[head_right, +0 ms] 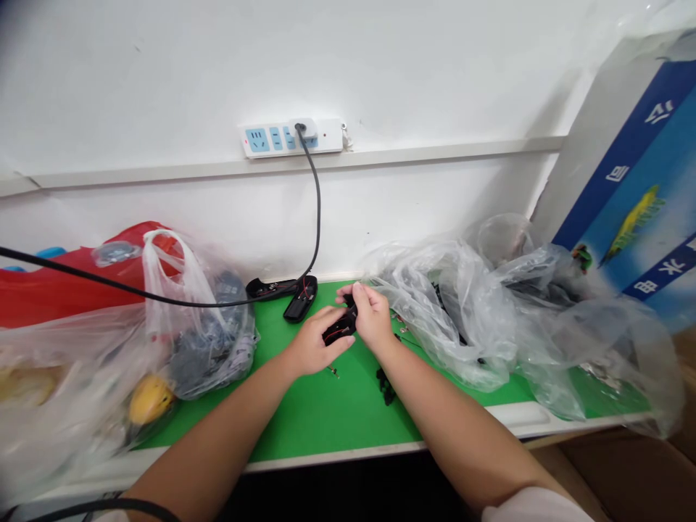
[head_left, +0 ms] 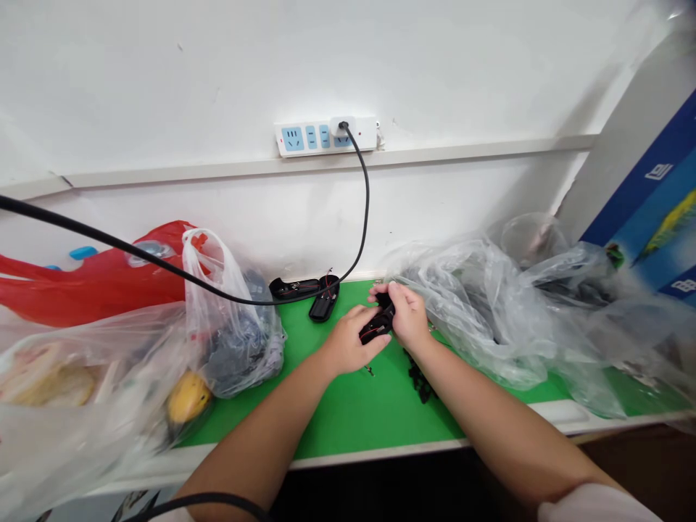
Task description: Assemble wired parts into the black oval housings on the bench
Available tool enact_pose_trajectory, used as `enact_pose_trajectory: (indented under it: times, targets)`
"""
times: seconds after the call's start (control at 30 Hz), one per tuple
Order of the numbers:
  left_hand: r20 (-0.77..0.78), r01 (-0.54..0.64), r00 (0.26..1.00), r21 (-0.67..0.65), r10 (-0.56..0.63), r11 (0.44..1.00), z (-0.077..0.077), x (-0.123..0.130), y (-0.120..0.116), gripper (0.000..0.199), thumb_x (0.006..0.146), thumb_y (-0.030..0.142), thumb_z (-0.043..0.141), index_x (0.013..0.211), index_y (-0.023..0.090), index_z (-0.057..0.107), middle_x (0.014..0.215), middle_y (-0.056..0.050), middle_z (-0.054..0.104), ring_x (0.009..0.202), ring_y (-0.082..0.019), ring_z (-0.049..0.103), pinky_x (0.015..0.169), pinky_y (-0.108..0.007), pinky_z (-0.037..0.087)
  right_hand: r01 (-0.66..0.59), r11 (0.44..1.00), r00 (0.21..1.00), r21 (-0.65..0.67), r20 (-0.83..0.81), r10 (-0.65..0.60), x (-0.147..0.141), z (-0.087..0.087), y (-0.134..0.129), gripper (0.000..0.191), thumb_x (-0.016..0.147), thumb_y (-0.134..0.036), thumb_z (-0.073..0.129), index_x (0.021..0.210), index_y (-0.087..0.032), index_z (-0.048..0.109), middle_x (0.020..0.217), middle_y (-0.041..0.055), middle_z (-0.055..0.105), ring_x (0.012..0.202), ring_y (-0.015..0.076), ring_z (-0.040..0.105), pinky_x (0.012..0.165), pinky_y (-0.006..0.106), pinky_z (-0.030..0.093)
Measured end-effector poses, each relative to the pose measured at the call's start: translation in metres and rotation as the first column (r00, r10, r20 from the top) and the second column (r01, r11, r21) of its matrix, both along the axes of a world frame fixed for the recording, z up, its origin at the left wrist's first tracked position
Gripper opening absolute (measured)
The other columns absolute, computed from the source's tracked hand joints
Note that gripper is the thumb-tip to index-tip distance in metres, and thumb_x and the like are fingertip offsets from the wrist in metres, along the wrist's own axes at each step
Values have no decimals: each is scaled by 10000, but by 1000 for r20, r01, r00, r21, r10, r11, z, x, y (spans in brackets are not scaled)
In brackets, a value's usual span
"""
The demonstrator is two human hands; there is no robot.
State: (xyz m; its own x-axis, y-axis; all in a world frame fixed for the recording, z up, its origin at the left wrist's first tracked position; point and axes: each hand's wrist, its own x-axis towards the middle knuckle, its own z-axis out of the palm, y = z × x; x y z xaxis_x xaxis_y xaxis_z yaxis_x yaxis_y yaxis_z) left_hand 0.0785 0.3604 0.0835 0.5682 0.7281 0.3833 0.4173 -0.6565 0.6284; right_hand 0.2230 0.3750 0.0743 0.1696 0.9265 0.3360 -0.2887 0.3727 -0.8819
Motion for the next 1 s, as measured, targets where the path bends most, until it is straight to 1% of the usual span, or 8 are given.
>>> enact_pose_trajectory:
  times: [0.1,0.2,0.27,0.37,0.43,0.63,0.83,1.0]
  targets:
    - [115,-26,993,-75,35,997,-5,1,2,644,731,391,693,1288,157,468,1252,-148,542,1143,-257,535,992,-400,419,40,999,999,16,18,-40,1,0,0,386,878,-485,486,887,-139,657,910,71,668,777,138,648,743,288,537]
    - [177,14,984,-230,27,973,-6,-1,3,759,727,394,705,1364,171,356,1199,-128,587,1070,-243,586,931,-382,462,82,996,996,45,28,-84,2,0,-1,382,885,-474,481,876,-136,658,902,70,668,784,133,646,774,286,530]
    - [163,56,987,-296,-7,953,-4,-1,3,735,738,398,694,1356,168,370,1138,-108,620,1008,-235,611,876,-364,484,77,996,997,50,27,-78,2,1,-1,386,888,-475,476,873,-132,653,908,72,665,780,133,646,767,286,529]
    - [111,55,994,-299,-22,953,-1,-2,2,561,756,425,663,1212,131,521,1076,-99,643,950,-234,616,823,-345,489,72,997,997,37,20,-73,0,2,-3,399,892,-486,459,872,-128,634,912,73,657,765,131,644,741,285,532]
    - [82,14,997,-276,9,961,0,-1,1,523,757,445,652,1146,107,559,1031,-100,648,907,-229,612,791,-337,485,92,995,996,49,13,-92,-3,3,-5,395,899,-487,441,852,-130,604,904,66,648,752,122,637,738,283,530]
    - [27,-56,998,-257,64,965,-2,-1,1,521,752,484,638,1100,104,564,967,-87,637,837,-208,591,722,-311,458,95,986,990,137,90,-108,-8,5,-8,373,928,-478,377,798,-148,494,909,50,617,746,99,600,735,264,511]
    - [46,-27,998,-328,45,944,-2,-1,3,496,767,513,610,1046,104,569,927,-76,624,793,-185,568,667,-279,435,-16,997,986,75,167,4,-4,4,-8,397,918,-503,392,805,-146,524,911,57,613,772,112,599,744,267,502]
    - [61,-4,998,-361,28,933,-2,-1,1,454,752,479,637,1005,107,579,828,-39,605,710,-155,537,609,-255,416,-19,994,984,106,179,0,-4,0,-6,391,915,-493,410,789,-145,535,913,57,620,783,117,598,766,273,498]
